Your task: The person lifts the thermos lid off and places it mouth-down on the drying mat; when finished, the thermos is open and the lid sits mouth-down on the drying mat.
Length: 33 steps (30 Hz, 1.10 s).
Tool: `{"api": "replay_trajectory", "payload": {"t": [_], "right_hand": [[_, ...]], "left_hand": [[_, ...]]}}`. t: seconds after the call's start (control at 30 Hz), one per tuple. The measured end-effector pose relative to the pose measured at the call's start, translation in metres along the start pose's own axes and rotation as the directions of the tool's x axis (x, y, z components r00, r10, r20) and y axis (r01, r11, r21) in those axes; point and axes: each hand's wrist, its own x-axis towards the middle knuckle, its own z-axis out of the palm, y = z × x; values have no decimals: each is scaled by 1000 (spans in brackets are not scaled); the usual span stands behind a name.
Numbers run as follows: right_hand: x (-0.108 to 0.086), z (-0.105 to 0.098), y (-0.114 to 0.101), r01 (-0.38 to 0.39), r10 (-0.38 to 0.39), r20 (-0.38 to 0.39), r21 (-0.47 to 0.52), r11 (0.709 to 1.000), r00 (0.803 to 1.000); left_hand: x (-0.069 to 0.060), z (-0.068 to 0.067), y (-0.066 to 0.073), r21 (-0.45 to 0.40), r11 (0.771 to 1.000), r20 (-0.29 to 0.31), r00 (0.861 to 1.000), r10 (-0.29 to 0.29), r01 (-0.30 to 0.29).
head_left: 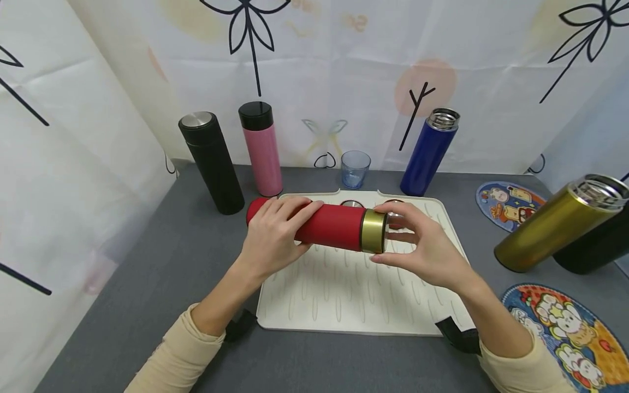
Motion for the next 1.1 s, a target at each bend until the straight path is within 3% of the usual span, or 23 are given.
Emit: {"api": "replay_trajectory", "payload": {"t": [0.13,0.2,0.37,0.47,0.57,0.7,0.83,0.97,1.03,1.1], "right_hand": [[1,1,3,65,-65,2,-25,998,998],[1,1,3,57,-57,14,-11,998,998],[1,-2,-2,-121,118,37,91,988,992],[3,-3,-5,-254,247,62,189,948,967],[3,-4,-6,-313,300,90,238,920,950],[3,-3,-3,-238,225,80,212,948,971],[2,-3,3,-53,45,57,136,989,997],[2,-5,8,128,-132,66,63,990,989],[2,-6,7,117,-120,76,39,992,990],[2,-7,5,20,-25,81,56,998,996]], "left_hand": [[1,-1,-1,11,1000,6,1000,-6,6],[0,-1,0,11,1000,10,1000,-11,11],[1,-1,2,18,1000,6,1000,-6,6],[2,0,2,30,1000,-2,1000,5,-5],[1,0,3,37,999,-6,1000,8,-8],[0,1,3,33,999,4,1000,-3,3],[-1,2,2,15,1000,17,1000,-17,17],[-1,2,2,-9,1000,24,999,-26,26],[-1,2,3,-17,999,26,999,-29,30],[-1,2,3,-16,999,28,999,-30,30]]}}
